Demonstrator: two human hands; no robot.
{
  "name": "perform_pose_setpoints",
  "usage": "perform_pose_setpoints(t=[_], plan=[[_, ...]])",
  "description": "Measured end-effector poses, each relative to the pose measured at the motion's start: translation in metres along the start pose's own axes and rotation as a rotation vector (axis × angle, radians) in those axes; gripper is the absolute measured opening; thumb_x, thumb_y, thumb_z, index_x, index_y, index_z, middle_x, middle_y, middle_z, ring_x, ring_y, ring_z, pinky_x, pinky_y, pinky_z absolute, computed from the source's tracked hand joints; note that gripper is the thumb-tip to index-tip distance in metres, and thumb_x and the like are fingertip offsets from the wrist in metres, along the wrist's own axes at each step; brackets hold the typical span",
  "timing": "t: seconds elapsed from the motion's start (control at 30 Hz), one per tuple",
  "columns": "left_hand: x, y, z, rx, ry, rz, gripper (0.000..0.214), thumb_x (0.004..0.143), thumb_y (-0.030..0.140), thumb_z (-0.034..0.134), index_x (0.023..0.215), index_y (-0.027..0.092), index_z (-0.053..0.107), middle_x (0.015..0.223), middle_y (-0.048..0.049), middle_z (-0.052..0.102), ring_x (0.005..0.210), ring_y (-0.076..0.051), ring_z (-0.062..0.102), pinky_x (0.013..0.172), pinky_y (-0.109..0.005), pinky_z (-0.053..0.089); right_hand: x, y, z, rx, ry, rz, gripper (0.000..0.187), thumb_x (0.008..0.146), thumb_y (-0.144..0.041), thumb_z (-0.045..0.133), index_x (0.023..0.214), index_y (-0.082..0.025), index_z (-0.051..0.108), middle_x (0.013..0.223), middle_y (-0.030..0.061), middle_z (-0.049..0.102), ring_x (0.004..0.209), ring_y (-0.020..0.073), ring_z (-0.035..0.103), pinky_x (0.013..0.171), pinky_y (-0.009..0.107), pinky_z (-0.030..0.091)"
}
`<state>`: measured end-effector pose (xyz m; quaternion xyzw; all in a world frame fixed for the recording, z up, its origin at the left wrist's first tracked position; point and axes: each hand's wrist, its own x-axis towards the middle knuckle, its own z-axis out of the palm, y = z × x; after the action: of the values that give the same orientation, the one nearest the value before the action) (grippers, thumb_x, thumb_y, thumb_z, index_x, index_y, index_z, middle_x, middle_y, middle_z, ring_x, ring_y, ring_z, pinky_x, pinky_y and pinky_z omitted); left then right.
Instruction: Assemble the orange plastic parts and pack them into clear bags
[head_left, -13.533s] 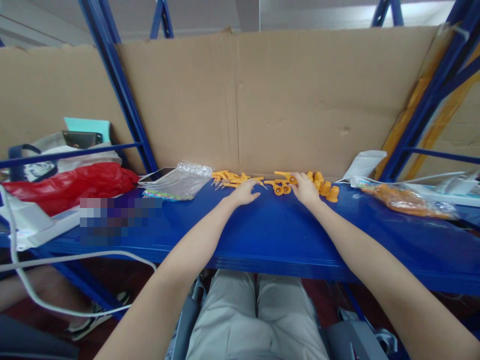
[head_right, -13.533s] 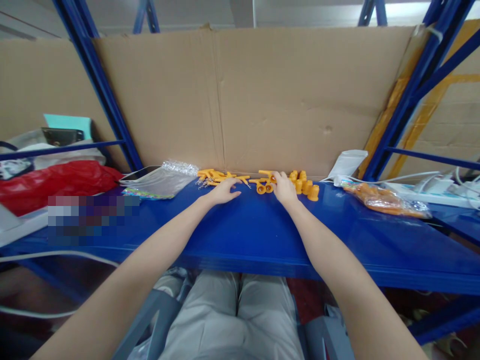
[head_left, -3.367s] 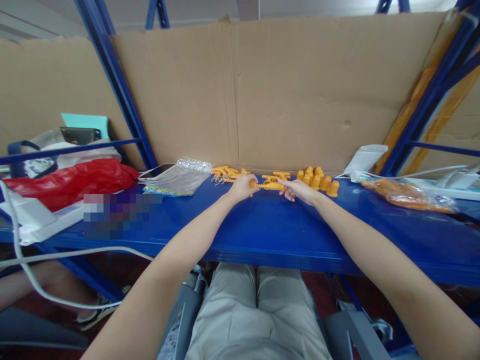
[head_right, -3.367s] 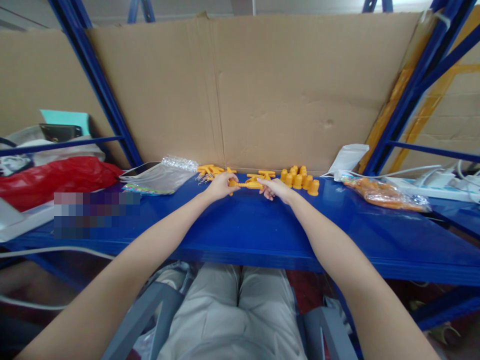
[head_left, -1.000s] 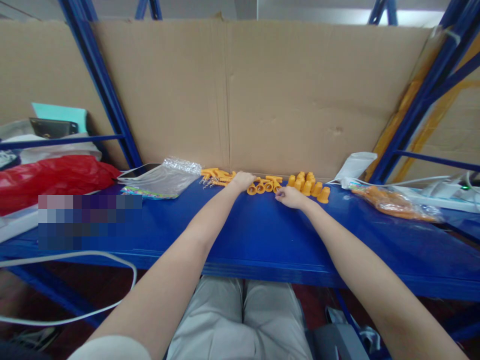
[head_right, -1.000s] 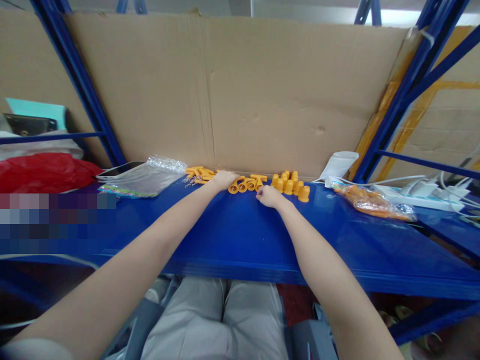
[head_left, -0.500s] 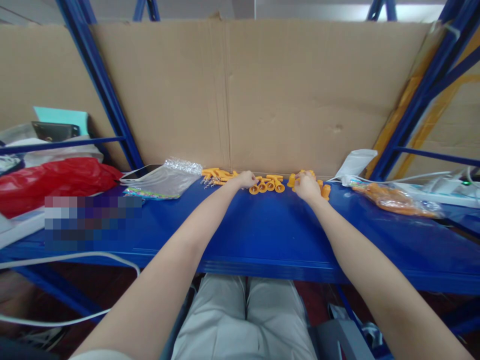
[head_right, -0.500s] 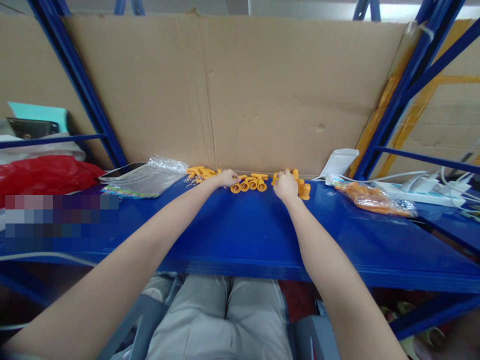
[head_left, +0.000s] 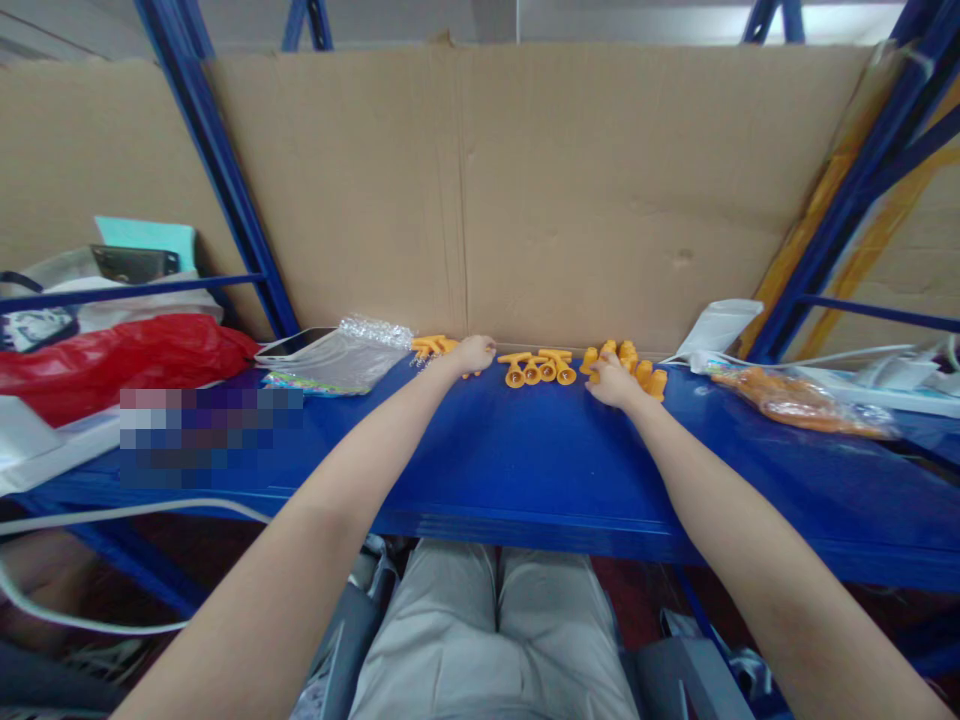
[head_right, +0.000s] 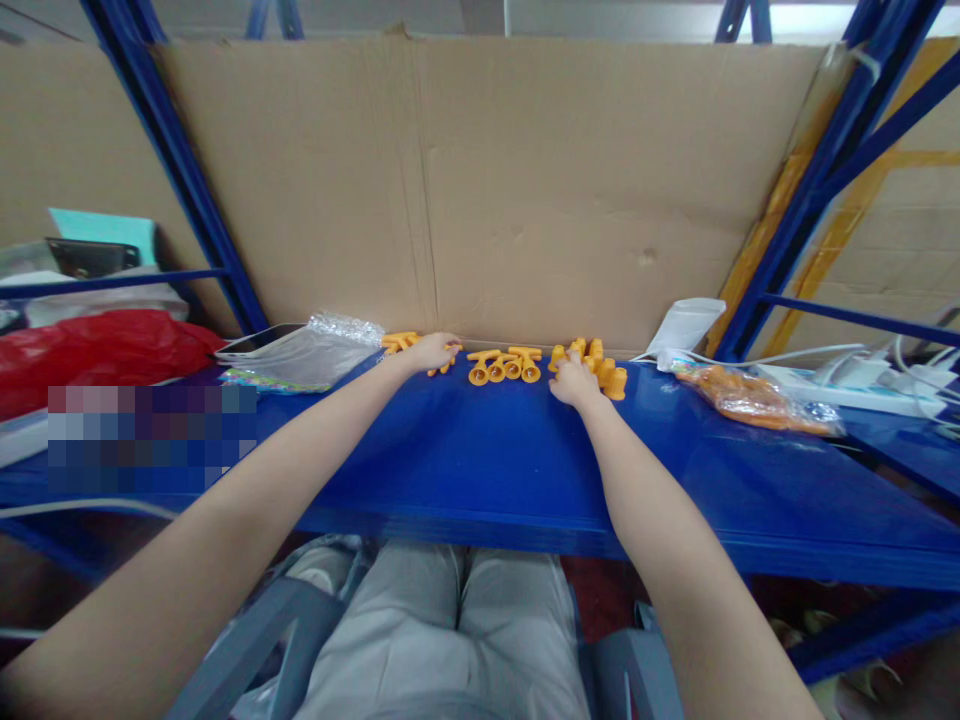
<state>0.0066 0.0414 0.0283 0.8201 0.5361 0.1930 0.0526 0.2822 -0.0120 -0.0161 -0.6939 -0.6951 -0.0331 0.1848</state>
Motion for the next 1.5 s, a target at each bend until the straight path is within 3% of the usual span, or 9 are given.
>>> perform_pose_setpoints(t=[0.07, 0.23, 0.4, 0.6, 0.83, 1.03, 1.13, 1.27, 1.5], plan=[[-0.008, -0.009, 0.006, 0.099, -0.010, 0.020, 0.041, 0.086, 0.014, 0.043, 0.121, 0.012, 0.063, 0.117, -0.0134, 0.069, 0.100, -0.021, 0.068, 0.088, -0.029, 0.052, 0.003, 0.003, 0.003, 0.024, -0.001, -0.006, 0.052, 0.081, -0.027, 0.053, 0.132, -0.018, 0.055, 0.155, 0.0139, 0.028, 0.135, 0.0383, 0.038, 0.109, 0.052, 0.032], [-0.029, -0.027, 0.028, 0.208, -0.056, 0.124, 0.051, 0.075, 0.001, 0.044, 0.123, 0.007, 0.063, 0.142, -0.0169, 0.051, 0.131, -0.022, 0.049, 0.109, -0.027, 0.037, 0.008, 0.007, 0.010, 0.040, -0.021, 0.006, 0.051, 0.081, -0.030, 0.056, 0.130, -0.017, 0.056, 0.157, 0.0136, 0.023, 0.140, 0.0378, 0.031, 0.113, 0.049, 0.026], [-0.032, -0.034, 0.028, 0.152, -0.029, 0.170, 0.050, 0.074, -0.003, 0.044, 0.115, 0.012, 0.067, 0.123, -0.0103, 0.066, 0.119, -0.020, 0.058, 0.108, -0.029, 0.038, 0.012, 0.015, 0.015, 0.039, -0.023, -0.033, 0.054, 0.080, -0.036, 0.060, 0.131, -0.018, 0.056, 0.157, 0.0142, 0.022, 0.141, 0.0377, 0.027, 0.113, 0.051, 0.024], [-0.029, -0.037, 0.031, 0.103, 0.122, 0.123, 0.039, 0.080, 0.003, 0.049, 0.116, 0.009, 0.063, 0.124, -0.0150, 0.064, 0.118, -0.022, 0.058, 0.108, -0.033, 0.039, 0.014, 0.017, 0.017, 0.049, -0.027, -0.048, 0.054, 0.079, -0.037, 0.061, 0.131, -0.020, 0.056, 0.157, 0.0139, 0.022, 0.142, 0.0375, 0.026, 0.112, 0.051, 0.027], [-0.034, -0.031, 0.034, 0.203, 0.154, 0.129, 0.040, 0.082, 0.003, 0.045, 0.119, 0.008, 0.060, 0.126, -0.0165, 0.060, 0.121, -0.022, 0.053, 0.108, -0.033, 0.038, 0.010, 0.010, 0.011, 0.045, -0.060, -0.032, 0.052, 0.081, -0.036, 0.060, 0.130, -0.017, 0.057, 0.158, 0.0149, 0.020, 0.141, 0.0377, 0.028, 0.111, 0.050, 0.030], [-0.040, -0.030, 0.025, 0.321, 0.167, -0.091, 0.036, 0.086, 0.010, 0.041, 0.113, 0.012, 0.065, 0.126, -0.0168, 0.057, 0.118, -0.028, 0.055, 0.103, -0.042, 0.043, 0.010, 0.011, 0.012, 0.048, -0.047, -0.060, 0.052, 0.080, -0.037, 0.061, 0.129, -0.020, 0.058, 0.156, 0.0138, 0.026, 0.142, 0.0384, 0.027, 0.113, 0.053, 0.026], [-0.042, -0.029, 0.021, 0.343, 0.141, -0.093, 0.034, 0.088, 0.011, 0.042, 0.110, 0.015, 0.068, 0.124, -0.0140, 0.058, 0.118, -0.026, 0.056, 0.102, -0.036, 0.044, 0.010, 0.011, 0.012, 0.035, -0.046, -0.075, 0.051, 0.080, -0.034, 0.058, 0.128, -0.018, 0.058, 0.156, 0.0151, 0.026, 0.142, 0.0363, 0.026, 0.112, 0.051, 0.029], [-0.044, -0.022, 0.015, 0.349, 0.142, -0.146, 0.033, 0.090, 0.012, 0.041, 0.112, 0.010, 0.065, 0.124, -0.0173, 0.058, 0.117, -0.025, 0.057, 0.100, -0.031, 0.045, 0.011, 0.010, 0.013, 0.029, -0.060, -0.074, 0.050, 0.081, -0.033, 0.056, 0.128, -0.016, 0.058, 0.156, 0.0162, 0.026, 0.143, 0.0358, 0.024, 0.112, 0.050, 0.030], [-0.048, -0.013, 0.010, 0.310, 0.134, -0.234, 0.038, 0.091, 0.007, 0.033, 0.119, 0.008, 0.058, 0.114, -0.0210, 0.065, 0.109, -0.025, 0.064, 0.094, -0.034, 0.048, 0.012, 0.012, 0.014, 0.052, -0.057, -0.072, 0.052, 0.080, -0.037, 0.059, 0.129, -0.022, 0.057, 0.154, 0.0121, 0.032, 0.143, 0.0376, 0.024, 0.114, 0.054, 0.024]])
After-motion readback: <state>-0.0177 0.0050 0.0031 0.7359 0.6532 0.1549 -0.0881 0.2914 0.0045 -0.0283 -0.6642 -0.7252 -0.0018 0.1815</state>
